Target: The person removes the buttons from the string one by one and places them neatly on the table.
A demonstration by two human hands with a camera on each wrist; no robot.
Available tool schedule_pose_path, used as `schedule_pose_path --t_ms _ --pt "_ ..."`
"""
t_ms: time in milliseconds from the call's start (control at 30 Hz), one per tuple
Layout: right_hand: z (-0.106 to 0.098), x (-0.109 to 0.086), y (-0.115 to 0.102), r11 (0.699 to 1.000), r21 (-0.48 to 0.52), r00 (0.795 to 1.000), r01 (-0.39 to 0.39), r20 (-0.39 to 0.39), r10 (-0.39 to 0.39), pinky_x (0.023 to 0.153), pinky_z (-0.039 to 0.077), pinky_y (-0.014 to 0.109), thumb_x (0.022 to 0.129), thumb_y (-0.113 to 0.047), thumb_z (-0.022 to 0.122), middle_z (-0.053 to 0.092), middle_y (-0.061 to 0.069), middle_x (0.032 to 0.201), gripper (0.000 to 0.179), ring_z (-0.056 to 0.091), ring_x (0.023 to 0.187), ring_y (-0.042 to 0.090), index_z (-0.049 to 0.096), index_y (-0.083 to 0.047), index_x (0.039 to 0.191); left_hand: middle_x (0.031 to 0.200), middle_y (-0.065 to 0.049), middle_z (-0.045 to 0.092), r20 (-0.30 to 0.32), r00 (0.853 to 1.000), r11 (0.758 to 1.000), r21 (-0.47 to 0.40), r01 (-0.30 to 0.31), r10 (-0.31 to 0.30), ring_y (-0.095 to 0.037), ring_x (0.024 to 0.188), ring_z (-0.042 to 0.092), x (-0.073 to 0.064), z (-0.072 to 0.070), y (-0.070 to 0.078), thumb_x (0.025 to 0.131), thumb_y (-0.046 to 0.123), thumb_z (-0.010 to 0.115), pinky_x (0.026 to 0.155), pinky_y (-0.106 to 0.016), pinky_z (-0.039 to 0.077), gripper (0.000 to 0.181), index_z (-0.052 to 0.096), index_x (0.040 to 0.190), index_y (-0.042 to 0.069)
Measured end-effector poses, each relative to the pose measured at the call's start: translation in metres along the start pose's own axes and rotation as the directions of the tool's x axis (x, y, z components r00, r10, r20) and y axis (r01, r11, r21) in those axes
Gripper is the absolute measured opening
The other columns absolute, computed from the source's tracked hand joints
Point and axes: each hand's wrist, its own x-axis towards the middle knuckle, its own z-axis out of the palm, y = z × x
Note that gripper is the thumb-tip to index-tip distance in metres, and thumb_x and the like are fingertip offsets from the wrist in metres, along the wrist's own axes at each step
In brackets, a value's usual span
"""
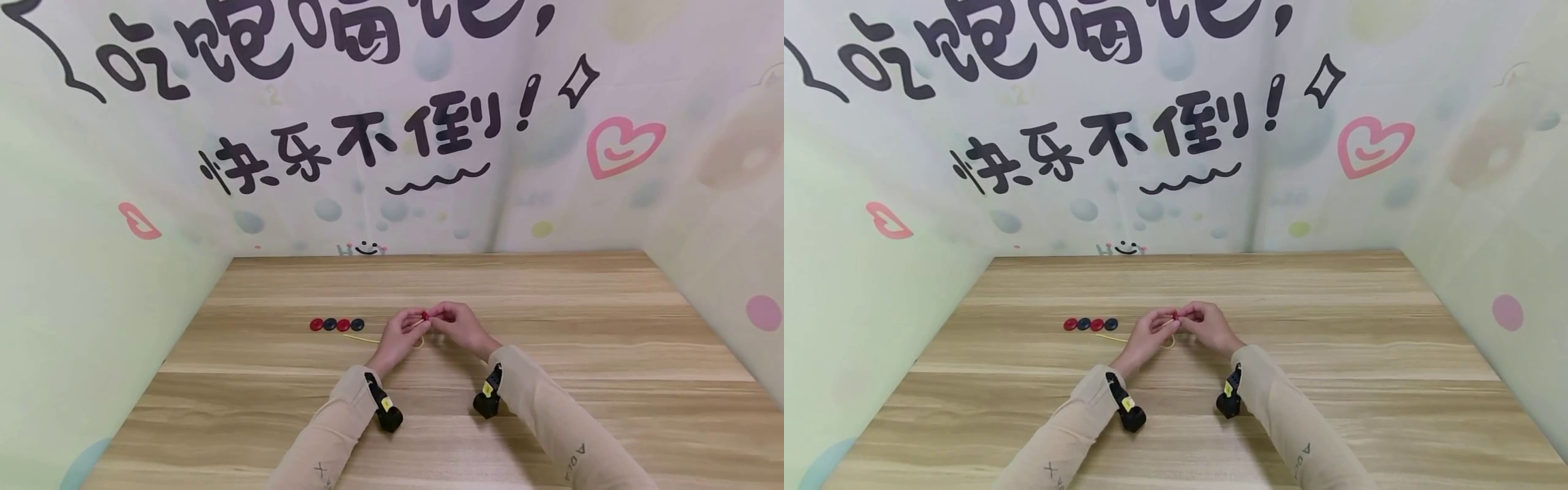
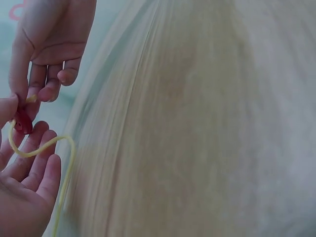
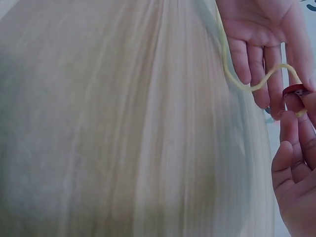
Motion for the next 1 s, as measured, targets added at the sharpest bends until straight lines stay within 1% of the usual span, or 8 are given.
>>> schedule_pose_path --t_ms 133,300,400,467,600,667,867,1000 --pt "-0.002 -0.001 0.003 1.000 -0.006 1.000 -0.016 0.005 0.016 0.059 0.045 0.025 0.084 -0.005 0.059 0.063 0.010 0.084 0.012 0.056 0.071 0.014 0.061 0.004 0.092 0.108 -0.017 0.058 0.002 1.000 1.000 0.029 0.006 -0.006 -0.027 0.101 0.054 0.005 -0.002 -0.016 0.085 0.014 0.059 0.085 -0.033 0.043 0.032 0.054 0.112 -0.003" --pt "-0.008 -0.005 -0.002 1.000 -0.012 0.999 -0.026 0.024 0.026 0.057 0.044 0.026 0.084 -0.008 0.059 0.063 0.013 0.084 0.016 0.056 0.074 0.027 0.061 0.005 0.094 0.105 -0.013 0.059 -0.015 0.999 0.996 0.079 0.030 -0.029 -0.023 0.097 0.055 0.008 -0.008 -0.025 0.085 0.020 0.060 0.083 -0.032 0.044 0.035 0.054 0.114 0.001" --pt "-0.012 -0.010 -0.015 1.000 -0.016 0.999 -0.013 0.030 0.014 0.055 0.042 0.026 0.084 -0.005 0.058 0.062 0.020 0.085 0.017 0.054 0.073 0.034 0.059 0.009 0.095 0.102 -0.011 0.059 -0.018 0.999 0.996 0.082 0.047 -0.046 -0.021 0.095 0.055 0.008 -0.013 -0.022 0.085 0.020 0.059 0.082 -0.030 0.045 0.033 0.054 0.113 0.002" --pt "-0.015 -0.014 -0.023 1.000 -0.019 0.999 -0.016 0.028 0.016 0.054 0.041 0.025 0.084 -0.003 0.057 0.061 0.024 0.086 0.018 0.053 0.073 0.037 0.058 0.011 0.095 0.101 -0.012 0.058 -0.019 0.998 0.996 0.071 0.056 -0.055 -0.023 0.095 0.055 0.005 -0.017 -0.014 0.085 0.017 0.059 0.083 -0.032 0.044 0.032 0.054 0.112 0.000" --pt "-0.019 -0.019 -0.030 0.999 -0.043 0.999 -0.026 0.028 0.027 0.055 0.040 0.023 0.085 -0.002 0.056 0.060 0.026 0.088 0.018 0.052 0.076 0.039 0.057 0.013 0.096 0.100 -0.016 0.058 -0.023 0.998 0.996 0.060 0.059 -0.058 -0.028 0.096 0.054 -0.001 -0.023 0.004 0.085 0.011 0.058 0.085 -0.038 0.043 0.030 0.053 0.111 -0.004" --pt "-0.021 -0.019 -0.030 0.998 -0.050 0.999 -0.031 0.027 0.032 0.056 0.041 0.022 0.085 -0.001 0.055 0.060 0.025 0.088 0.018 0.052 0.077 0.039 0.057 0.013 0.096 0.101 -0.016 0.057 -0.029 0.998 0.996 0.061 0.063 -0.062 -0.028 0.096 0.054 -0.002 -0.026 0.006 0.085 0.011 0.058 0.085 -0.038 0.043 0.030 0.053 0.111 -0.004" --pt "-0.027 -0.023 -0.027 0.997 -0.070 0.999 -0.030 0.028 0.032 0.054 0.038 0.020 0.085 0.000 0.056 0.059 0.027 0.088 0.016 0.050 0.070 0.028 0.057 0.013 0.095 0.100 -0.012 0.057 -0.061 0.997 0.995 0.088 0.052 -0.047 -0.022 0.093 0.054 0.004 -0.037 -0.015 0.085 0.016 0.060 0.081 -0.031 0.045 0.032 0.054 0.112 -0.001" --pt "-0.032 -0.023 -0.019 0.998 -0.063 0.999 -0.028 0.030 0.030 0.053 0.037 0.020 0.084 -0.001 0.057 0.058 0.027 0.086 0.016 0.047 0.067 0.020 0.058 0.012 0.094 0.101 -0.013 0.057 -0.084 0.995 0.994 0.086 0.061 -0.054 -0.023 0.093 0.054 0.004 -0.047 -0.017 0.084 0.016 0.060 0.079 -0.031 0.046 0.033 0.054 0.112 -0.001"
